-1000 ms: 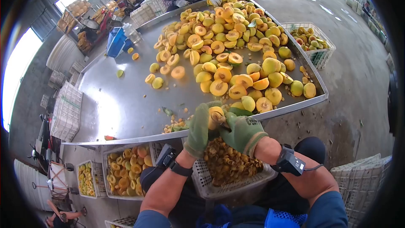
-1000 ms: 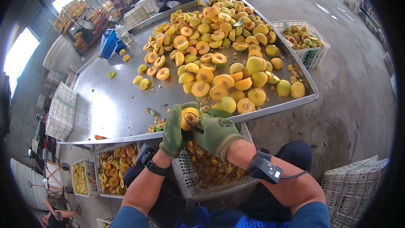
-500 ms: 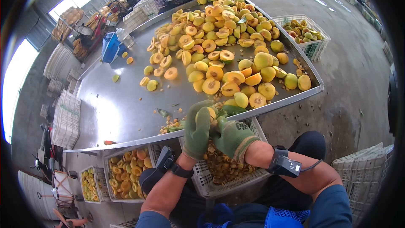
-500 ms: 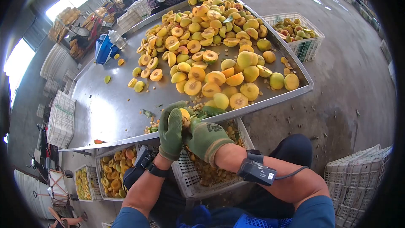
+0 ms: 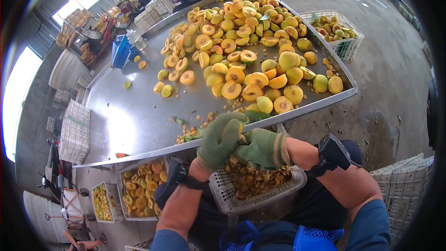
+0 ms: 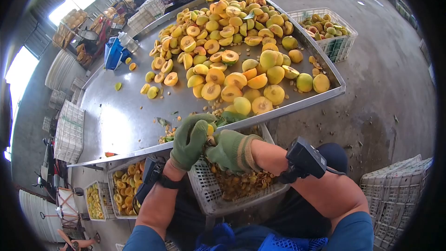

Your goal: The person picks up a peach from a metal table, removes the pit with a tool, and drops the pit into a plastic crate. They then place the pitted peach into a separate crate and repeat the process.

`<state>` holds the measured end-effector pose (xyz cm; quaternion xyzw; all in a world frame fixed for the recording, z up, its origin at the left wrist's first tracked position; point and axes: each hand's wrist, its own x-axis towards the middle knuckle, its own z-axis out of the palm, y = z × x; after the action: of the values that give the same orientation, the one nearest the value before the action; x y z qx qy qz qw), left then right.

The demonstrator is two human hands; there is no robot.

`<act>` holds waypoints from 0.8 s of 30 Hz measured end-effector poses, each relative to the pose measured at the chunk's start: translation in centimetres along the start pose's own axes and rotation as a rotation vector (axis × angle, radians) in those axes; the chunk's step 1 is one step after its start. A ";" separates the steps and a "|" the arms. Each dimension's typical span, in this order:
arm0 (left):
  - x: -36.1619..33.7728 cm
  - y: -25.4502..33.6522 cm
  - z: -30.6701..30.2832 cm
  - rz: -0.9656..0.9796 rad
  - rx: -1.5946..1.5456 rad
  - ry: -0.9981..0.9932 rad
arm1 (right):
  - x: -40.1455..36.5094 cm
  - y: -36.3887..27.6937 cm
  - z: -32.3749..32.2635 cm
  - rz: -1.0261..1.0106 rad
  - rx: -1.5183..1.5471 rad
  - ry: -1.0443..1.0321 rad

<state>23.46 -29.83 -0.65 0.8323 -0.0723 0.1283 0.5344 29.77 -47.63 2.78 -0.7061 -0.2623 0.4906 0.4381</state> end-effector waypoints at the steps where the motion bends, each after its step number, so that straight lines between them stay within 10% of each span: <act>1: 0.2 0.3 -0.2 -0.048 -0.009 -0.043 | -0.2 -0.2 -0.1 0.003 -0.057 -0.001; 9: 0.7 0.2 -1.4 -0.247 -0.111 -0.324 | -0.1 0.6 -1.0 0.053 -0.045 -0.068; 12: 0.2 1.2 -1.0 -0.094 -0.397 -0.064 | -0.5 0.1 -1.8 -0.051 0.116 -0.187; 24: -0.9 2.7 -2.3 -0.105 -0.242 -0.186 | -0.3 1.7 -0.7 0.039 0.699 -0.601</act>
<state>21.56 -28.95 2.37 0.7728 -0.0928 0.0128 0.6277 30.21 -48.88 1.54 -0.3474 -0.1832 0.7406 0.5452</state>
